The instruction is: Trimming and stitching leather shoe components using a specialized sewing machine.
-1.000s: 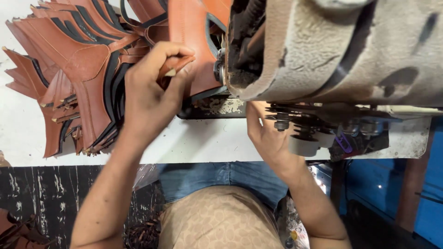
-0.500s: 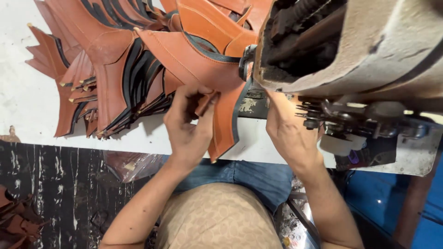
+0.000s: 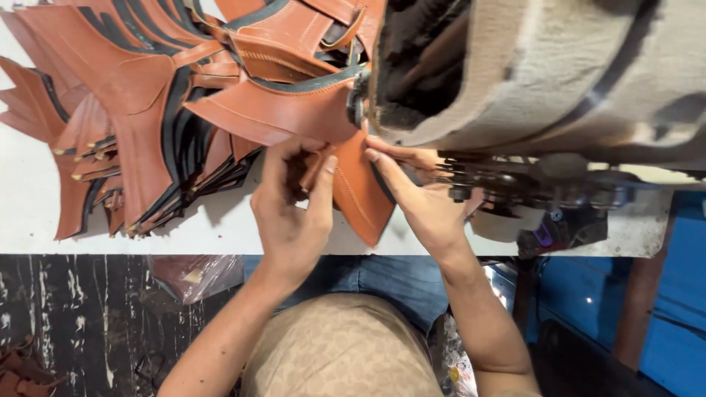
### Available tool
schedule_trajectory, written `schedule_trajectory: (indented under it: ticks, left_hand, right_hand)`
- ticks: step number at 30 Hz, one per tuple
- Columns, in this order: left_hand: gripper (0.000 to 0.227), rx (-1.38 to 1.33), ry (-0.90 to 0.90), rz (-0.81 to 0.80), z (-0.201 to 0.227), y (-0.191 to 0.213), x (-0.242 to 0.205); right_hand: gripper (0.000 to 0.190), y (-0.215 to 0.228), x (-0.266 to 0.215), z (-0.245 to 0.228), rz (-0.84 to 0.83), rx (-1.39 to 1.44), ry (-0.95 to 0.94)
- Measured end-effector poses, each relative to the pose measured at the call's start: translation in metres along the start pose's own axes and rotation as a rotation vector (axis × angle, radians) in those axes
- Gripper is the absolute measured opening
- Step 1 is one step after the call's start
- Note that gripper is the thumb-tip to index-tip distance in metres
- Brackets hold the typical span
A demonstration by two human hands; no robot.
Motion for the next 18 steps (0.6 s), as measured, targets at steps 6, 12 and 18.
schedule_trajectory:
  ticks: [6,12,18]
  left_hand:
    - [0.03,0.045,-0.152,-0.014,0.015,-0.004,0.017]
    - [0.074,0.041,-0.009,-0.114,0.016,-0.018,-0.017]
    - [0.07,-0.027,0.055,-0.149,-0.002,-0.025,-0.031]
  right_hand:
    - [0.024,0.002,-0.001,0.005,-0.013,0.121,-0.049]
    - [0.025,0.007,-0.003,0.009,-0.051,0.207,-0.015]
    - [0.031,0.014,-0.001,0.012,-0.098,-0.373,0.08]
Point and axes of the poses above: each hand's wrist, its own x-axis towards the middle knuckle, its own y-axis out of the back of the hand, z = x × y, the point moved 8 cm from there along x, towards the middle knuckle, and after that the axes turned 15 degrees about x, right-handed, at the moved point
